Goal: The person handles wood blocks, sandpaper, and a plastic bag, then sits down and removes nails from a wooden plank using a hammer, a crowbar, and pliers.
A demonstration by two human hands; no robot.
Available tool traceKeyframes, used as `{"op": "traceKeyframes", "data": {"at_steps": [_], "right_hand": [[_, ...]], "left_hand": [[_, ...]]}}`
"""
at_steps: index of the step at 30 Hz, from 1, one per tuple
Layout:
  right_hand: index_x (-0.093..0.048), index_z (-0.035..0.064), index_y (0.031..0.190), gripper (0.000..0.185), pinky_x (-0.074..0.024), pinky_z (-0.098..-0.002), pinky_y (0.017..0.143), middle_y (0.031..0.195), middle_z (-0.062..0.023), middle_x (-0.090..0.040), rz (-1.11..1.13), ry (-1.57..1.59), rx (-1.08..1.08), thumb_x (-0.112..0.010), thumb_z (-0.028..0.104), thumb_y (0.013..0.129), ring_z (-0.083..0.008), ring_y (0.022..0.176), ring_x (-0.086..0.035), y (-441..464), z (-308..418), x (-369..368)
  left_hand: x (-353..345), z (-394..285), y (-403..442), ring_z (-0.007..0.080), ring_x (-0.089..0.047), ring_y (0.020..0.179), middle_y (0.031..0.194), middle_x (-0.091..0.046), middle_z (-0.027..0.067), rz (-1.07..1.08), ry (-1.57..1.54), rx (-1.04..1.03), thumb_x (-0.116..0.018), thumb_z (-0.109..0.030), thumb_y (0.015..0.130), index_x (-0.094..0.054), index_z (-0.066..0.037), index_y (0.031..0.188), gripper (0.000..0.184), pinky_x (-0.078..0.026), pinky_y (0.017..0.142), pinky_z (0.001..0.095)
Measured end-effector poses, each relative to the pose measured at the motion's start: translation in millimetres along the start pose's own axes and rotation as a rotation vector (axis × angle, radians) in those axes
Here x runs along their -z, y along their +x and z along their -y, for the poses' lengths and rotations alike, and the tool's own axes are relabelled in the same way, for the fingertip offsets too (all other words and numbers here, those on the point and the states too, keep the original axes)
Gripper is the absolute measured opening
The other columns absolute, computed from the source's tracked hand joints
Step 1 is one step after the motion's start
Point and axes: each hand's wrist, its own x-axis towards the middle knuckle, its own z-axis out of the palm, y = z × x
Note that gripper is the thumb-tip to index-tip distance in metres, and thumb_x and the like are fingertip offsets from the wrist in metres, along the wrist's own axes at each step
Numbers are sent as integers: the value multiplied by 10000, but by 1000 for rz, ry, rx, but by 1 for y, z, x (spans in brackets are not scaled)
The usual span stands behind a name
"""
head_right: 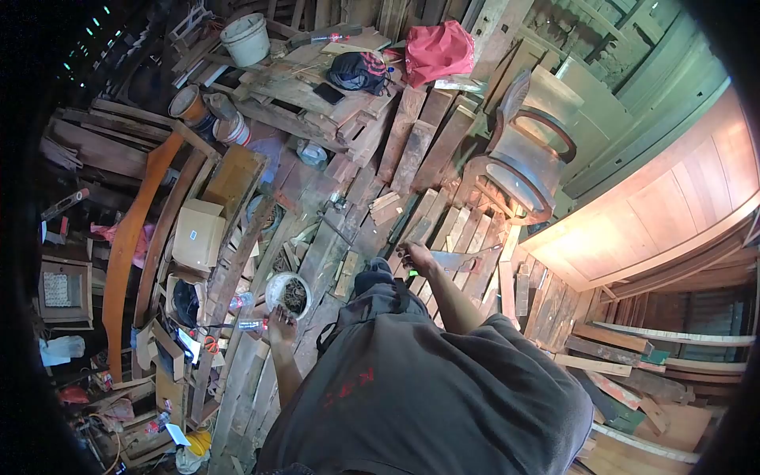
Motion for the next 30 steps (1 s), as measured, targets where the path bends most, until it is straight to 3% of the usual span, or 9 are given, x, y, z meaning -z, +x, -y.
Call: {"op": "traceKeyframes", "data": {"at_steps": [2,10,15,23,25,27,28,30], "right_hand": [[-548,-5,931,204,-461,-289,469,748,-58,-519,32,-19,-14,-443,169,917,-157,526,-520,5,-4,8],[-562,30,911,180,-429,-267,546,757,-55,-550,-52,-75,32,-460,179,901,-148,583,-507,1,14,10],[-578,1,863,199,-413,-264,380,671,-57,-548,-51,-239,107,-462,159,894,-156,446,-508,42,46,11],[-586,28,929,199,-439,-293,459,726,-66,-549,-70,-194,346,-475,189,888,-167,526,-512,206,207,-4],[-580,37,987,217,-442,-300,475,731,-68,-553,-104,-176,399,-463,194,894,-162,534,-510,243,256,-12],[-567,47,1007,214,-442,-297,475,744,-67,-557,-150,-113,431,-459,191,892,-157,525,-500,277,303,-19],[-563,63,1015,207,-454,-298,484,761,-63,-562,-51,-50,532,-465,197,892,-151,524,-494,324,319,-6],[-549,85,1021,200,-433,-299,452,762,-55,-564,-131,-56,458,-452,208,897,-142,507,-484,355,373,-15]], "left_hand": [[-1,-2,4,114,-461,684,846,-532,-40,7,-2,7,-584,-319,869,-572,-154,930,177,-362,603,265],[-3,3,13,113,-469,682,800,-538,-47,66,-29,-5,-590,-318,870,-568,-161,906,162,-369,603,256],[-12,4,18,110,-471,689,792,-531,-49,36,-91,9,-590,-317,872,-574,-162,918,162,-388,608,253],[-7,16,63,97,-488,688,817,-546,-48,-89,-177,-113,-564,-293,883,-557,-163,937,142,-408,614,255],[0,23,85,125,-504,690,784,-542,-35,49,-213,-160,-532,-234,896,-564,-120,960,135,-427,619,272],[-4,41,104,157,-529,755,851,-558,2,-144,-172,-264,-507,-201,883,-556,-80,1048,210,-450,639,284],[-15,44,128,173,-541,788,884,-565,21,-221,-156,-331,-494,-184,876,-552,-60,1092,255,-462,649,290],[-30,55,157,190,-538,904,1025,-553,54,-217,802,-607,-475,-184,842,-487,-50,1212,393,-475,682,307]]}}
